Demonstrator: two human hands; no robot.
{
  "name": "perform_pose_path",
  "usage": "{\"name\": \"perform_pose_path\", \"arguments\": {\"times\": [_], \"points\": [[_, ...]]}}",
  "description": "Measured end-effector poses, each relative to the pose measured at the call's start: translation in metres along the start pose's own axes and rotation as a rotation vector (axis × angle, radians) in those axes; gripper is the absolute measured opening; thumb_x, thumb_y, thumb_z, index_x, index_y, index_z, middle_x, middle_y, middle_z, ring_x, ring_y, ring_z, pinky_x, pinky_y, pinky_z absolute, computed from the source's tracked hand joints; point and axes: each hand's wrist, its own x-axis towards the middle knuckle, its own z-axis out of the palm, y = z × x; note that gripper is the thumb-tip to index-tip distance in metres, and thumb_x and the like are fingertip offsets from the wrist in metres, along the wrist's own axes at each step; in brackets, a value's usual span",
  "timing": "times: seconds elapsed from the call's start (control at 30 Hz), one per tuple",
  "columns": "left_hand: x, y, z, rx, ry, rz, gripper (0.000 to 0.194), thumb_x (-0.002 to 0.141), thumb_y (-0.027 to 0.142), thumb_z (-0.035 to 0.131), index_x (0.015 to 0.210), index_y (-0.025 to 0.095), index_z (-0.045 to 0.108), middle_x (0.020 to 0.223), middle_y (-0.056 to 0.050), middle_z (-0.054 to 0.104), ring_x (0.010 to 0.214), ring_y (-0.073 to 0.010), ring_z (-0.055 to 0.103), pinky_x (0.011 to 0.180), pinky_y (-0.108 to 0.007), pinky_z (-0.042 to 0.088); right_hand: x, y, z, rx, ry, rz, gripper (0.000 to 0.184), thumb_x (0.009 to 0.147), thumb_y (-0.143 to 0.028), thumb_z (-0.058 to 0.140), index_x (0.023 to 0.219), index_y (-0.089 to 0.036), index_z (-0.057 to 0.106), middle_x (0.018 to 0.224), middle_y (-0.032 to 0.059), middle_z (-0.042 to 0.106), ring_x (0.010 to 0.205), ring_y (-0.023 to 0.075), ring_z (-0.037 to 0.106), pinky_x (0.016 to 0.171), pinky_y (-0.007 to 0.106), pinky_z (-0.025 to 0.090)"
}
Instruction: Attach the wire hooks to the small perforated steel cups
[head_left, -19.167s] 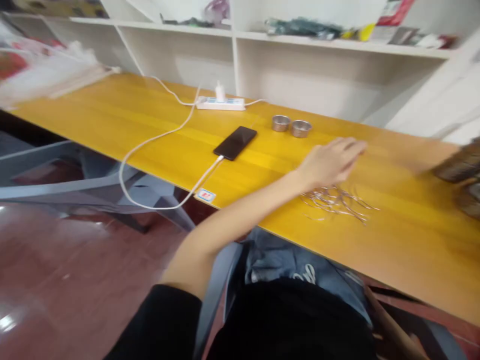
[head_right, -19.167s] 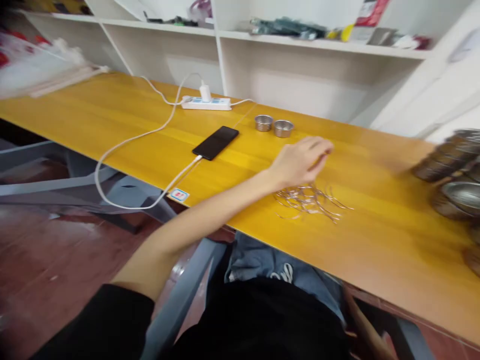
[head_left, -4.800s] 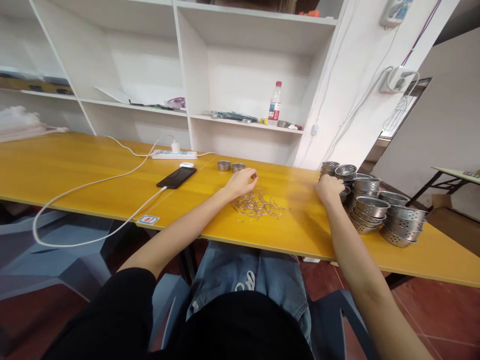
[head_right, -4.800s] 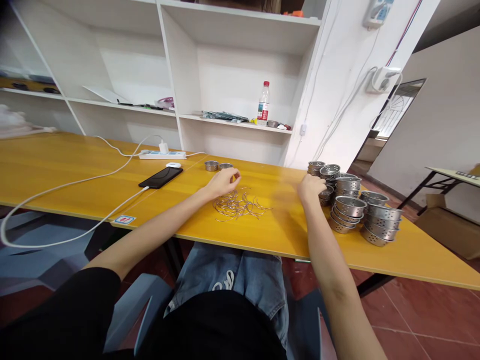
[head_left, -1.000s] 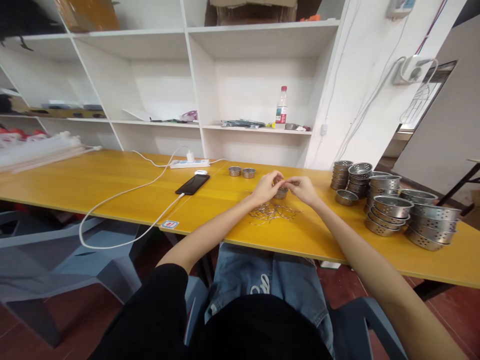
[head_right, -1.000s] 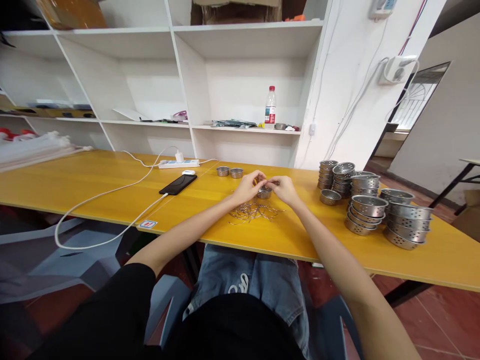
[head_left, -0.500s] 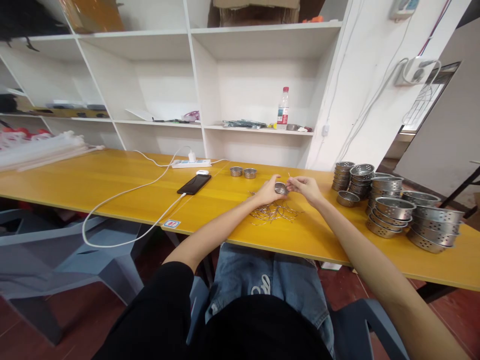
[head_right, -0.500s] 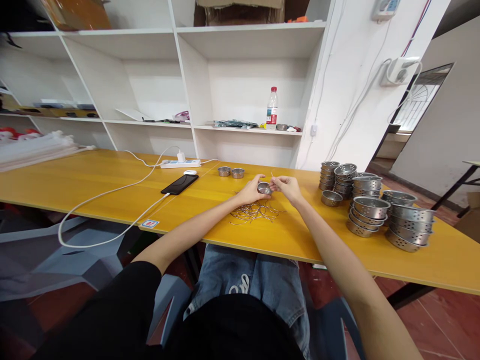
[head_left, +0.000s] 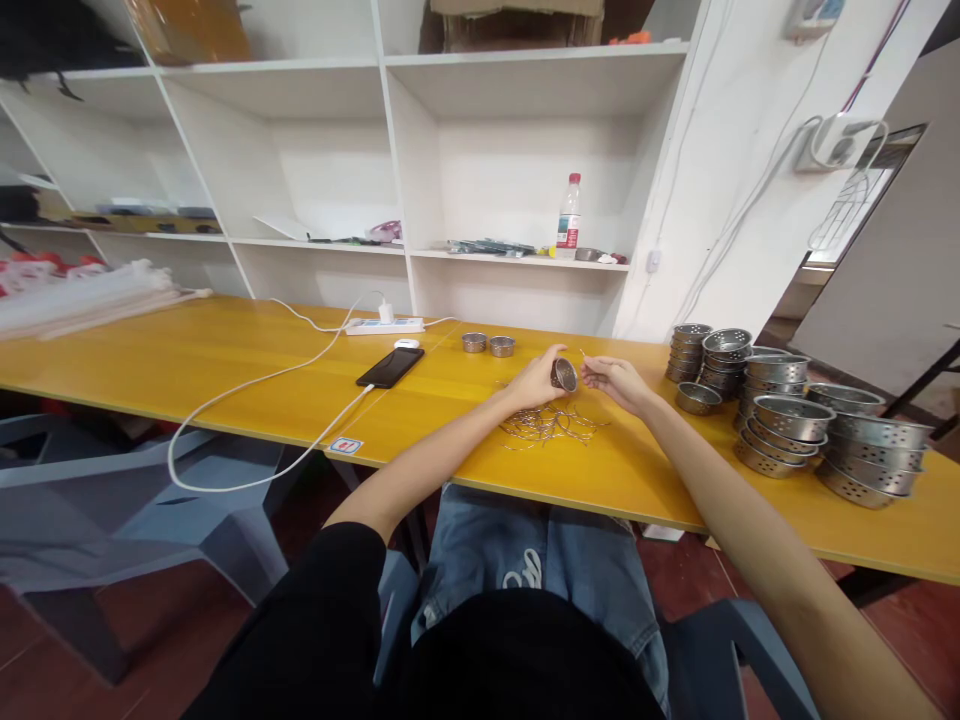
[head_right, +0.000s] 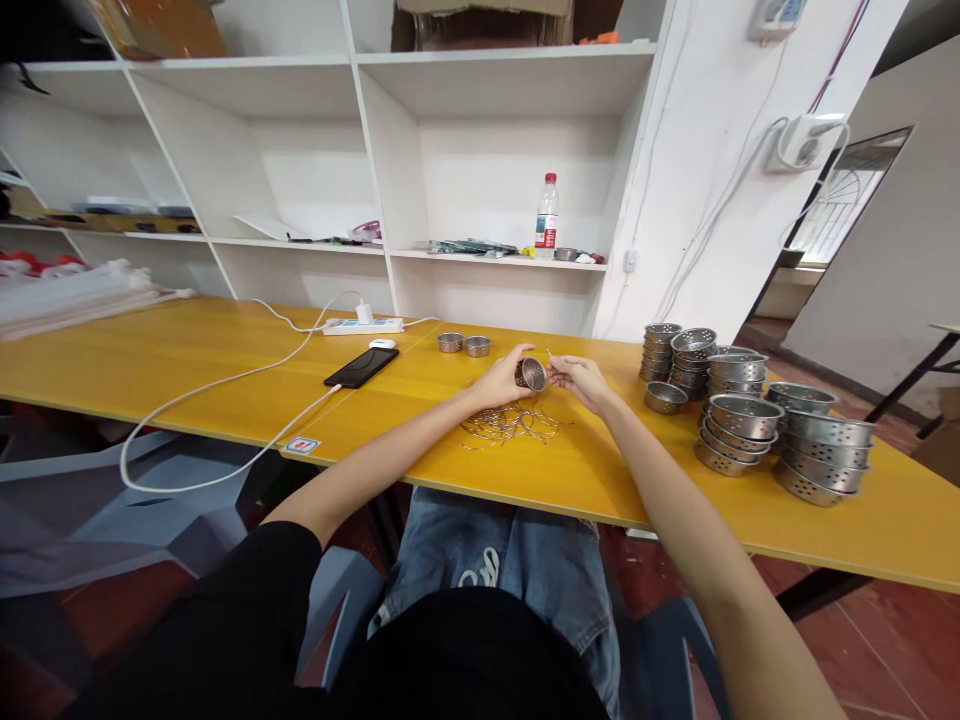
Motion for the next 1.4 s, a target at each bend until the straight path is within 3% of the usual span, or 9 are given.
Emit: {"name": "perform_pose_path", "arguments": {"times": [0.2,0.67,0.97,1.23,1.4], "points": [[0.0,0.003,-0.002,0.017,-0.029,0.03,0.086,0.078,0.022,0.082,0.154,0.019,0.042,0.128,-0.011,0.075,0.119,-0.0305,0.071,0.11,-0.046,0.053,0.002,0.007,-0.002,-0.043,-0.051,0.021,0.025,0.085,-0.035,0.09,0.078,-0.016,0.077,0.082,0.0083,0.075,0.073,0.0154,0.067,0.075,0.027,0.06],[0.0,0.003,-0.004,0.051,-0.029,0.025,0.076,0.077,0.028,0.084,0.143,0.019,0.046,0.128,-0.012,0.074,0.118,-0.0313,0.071,0.105,-0.045,0.055,-0.001,0.008,0.002,-0.053,-0.071,0.006,0.036,0.075,-0.046,0.097,0.077,-0.016,0.078,0.08,0.0071,0.075,0.069,0.0137,0.064,0.07,0.026,0.058],[-0.001,0.01,-0.005,0.063,-0.057,0.042,0.067,0.077,0.023,0.082,0.136,0.021,0.05,0.12,-0.008,0.074,0.106,-0.0273,0.072,0.099,-0.042,0.056,0.001,0.009,0.003,-0.086,-0.028,0.004,0.041,0.071,-0.052,0.096,0.075,-0.017,0.076,0.073,0.0057,0.071,0.065,0.0136,0.06,0.06,0.025,0.05],[0.0,0.01,-0.003,0.091,-0.061,0.078,0.066,0.075,0.021,0.085,0.133,0.019,0.054,0.132,-0.014,0.071,0.12,-0.0322,0.069,0.105,-0.046,0.055,0.005,0.018,0.011,-0.131,0.009,0.008,0.064,0.064,-0.077,0.09,0.064,-0.019,0.065,0.06,0.0018,0.058,0.054,0.0109,0.05,0.049,0.026,0.037],[0.001,0.009,-0.001,0.096,-0.061,0.082,0.069,0.074,0.019,0.086,0.135,0.018,0.053,0.136,-0.016,0.07,0.124,-0.0341,0.068,0.108,-0.048,0.054,0.005,0.019,0.013,-0.125,0.025,0.0,0.063,0.066,-0.075,0.09,0.061,-0.02,0.06,0.058,0.0009,0.056,0.053,0.0107,0.048,0.049,0.026,0.036]]}}
